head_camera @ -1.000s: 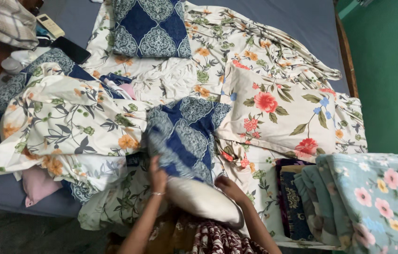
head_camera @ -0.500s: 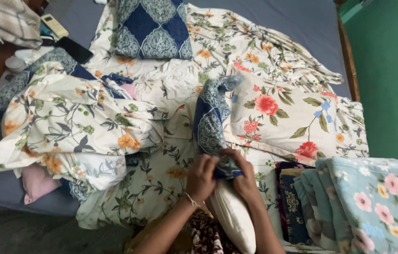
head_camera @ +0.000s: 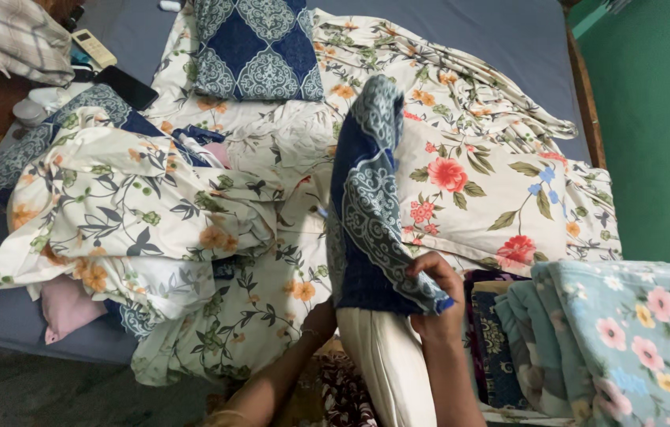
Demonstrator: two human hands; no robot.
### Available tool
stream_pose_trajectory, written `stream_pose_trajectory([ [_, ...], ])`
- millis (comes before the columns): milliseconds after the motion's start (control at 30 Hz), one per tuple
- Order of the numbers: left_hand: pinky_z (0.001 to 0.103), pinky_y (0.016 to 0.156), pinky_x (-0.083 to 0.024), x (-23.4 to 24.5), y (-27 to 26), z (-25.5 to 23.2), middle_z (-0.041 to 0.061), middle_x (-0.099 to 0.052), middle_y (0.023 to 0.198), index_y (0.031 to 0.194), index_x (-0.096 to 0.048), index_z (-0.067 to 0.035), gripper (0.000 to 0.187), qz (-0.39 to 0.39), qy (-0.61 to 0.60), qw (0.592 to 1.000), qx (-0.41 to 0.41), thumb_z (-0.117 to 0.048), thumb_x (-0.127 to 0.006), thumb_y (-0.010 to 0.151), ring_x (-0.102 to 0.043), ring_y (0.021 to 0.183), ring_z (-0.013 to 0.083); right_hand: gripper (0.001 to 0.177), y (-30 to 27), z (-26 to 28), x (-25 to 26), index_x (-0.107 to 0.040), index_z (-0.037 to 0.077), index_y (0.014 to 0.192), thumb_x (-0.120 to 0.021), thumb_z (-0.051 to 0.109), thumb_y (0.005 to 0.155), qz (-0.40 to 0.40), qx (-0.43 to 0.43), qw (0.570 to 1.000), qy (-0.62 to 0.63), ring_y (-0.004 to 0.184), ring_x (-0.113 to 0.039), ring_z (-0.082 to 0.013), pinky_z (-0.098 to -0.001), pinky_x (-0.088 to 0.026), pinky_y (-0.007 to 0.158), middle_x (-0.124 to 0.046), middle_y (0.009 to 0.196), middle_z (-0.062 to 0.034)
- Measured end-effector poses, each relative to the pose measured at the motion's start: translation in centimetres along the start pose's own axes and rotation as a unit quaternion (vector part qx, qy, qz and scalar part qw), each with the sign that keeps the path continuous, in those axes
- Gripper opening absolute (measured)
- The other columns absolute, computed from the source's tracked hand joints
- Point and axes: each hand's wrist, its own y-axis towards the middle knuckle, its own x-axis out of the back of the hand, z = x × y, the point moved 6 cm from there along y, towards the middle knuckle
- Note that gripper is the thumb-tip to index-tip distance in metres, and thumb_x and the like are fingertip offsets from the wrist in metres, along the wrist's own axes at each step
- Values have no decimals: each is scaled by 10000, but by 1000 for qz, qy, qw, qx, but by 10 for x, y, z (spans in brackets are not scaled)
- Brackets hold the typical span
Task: The person puts covers on pillows and arranges them on a bed with floral sheets.
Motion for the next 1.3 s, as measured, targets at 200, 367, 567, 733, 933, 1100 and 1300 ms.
stream_pose_trajectory([
  [200,471,845,-541,77,47,48,207,-696,1042,1465,-528,-46,486,-131,-129,975,128,-31,-456,985,-693,947,375,122,10,66,42,-617,40,1024,-498,46,1046,-61,151,986,33,927,-619,-164,-293,-513,865,-639,1014,-78],
  [367,479,881,-521,288,16,-22,260,-698,1057,1329,-603,85,585,-385,-5,907,-169,143,-493,757,-671,986,427,439,11,81,63,-627,-4,1215,-474,-115,819,-30,126,871,-474,994,-643,-186,-295,-494,877,-697,1086,-119],
  [567,489,695,-536,324,-30,-150,237,-713,906,1247,-658,-38,502,-152,67,967,-191,25,-643,749,-700,828,421,460,-7,-12,101,-635,161,1359,-585,33,920,-24,-213,705,-676,865,-701,-278,-383,-535,792,-764,952,-172],
  [733,452,633,-541,240,-49,-214,140,-654,739,1049,-652,-78,242,-6,173,936,-306,17,-634,827,-683,705,322,538,-10,-26,37,-553,104,1372,-636,108,840,132,-117,863,-473,1130,-650,-287,-406,-521,929,-669,1304,-145],
  [933,458,655,-535,229,-62,-244,142,-643,747,1004,-676,-53,288,-27,77,935,-344,-8,-703,721,-666,720,348,715,-6,-41,-33,-526,49,1426,-714,184,750,204,-7,851,-484,1280,-574,-323,-415,-443,1088,-569,1392,-182],
  [1100,427,770,-538,248,-74,-239,124,-642,879,912,-637,-13,256,-69,-25,935,-346,-11,-677,660,-632,879,324,747,-20,-39,-38,-506,30,1406,-782,197,732,251,-3,834,-491,1273,-548,-350,-417,-423,1066,-532,1383,-209],
  [1300,412,751,-498,244,-76,-223,93,-595,786,743,-643,-16,141,-83,-3,951,-296,-45,-722,630,-572,831,297,544,-39,-75,-14,-620,33,1309,-688,41,770,128,58,840,-524,1183,-635,-324,-388,-486,1008,-646,1264,-192],
])
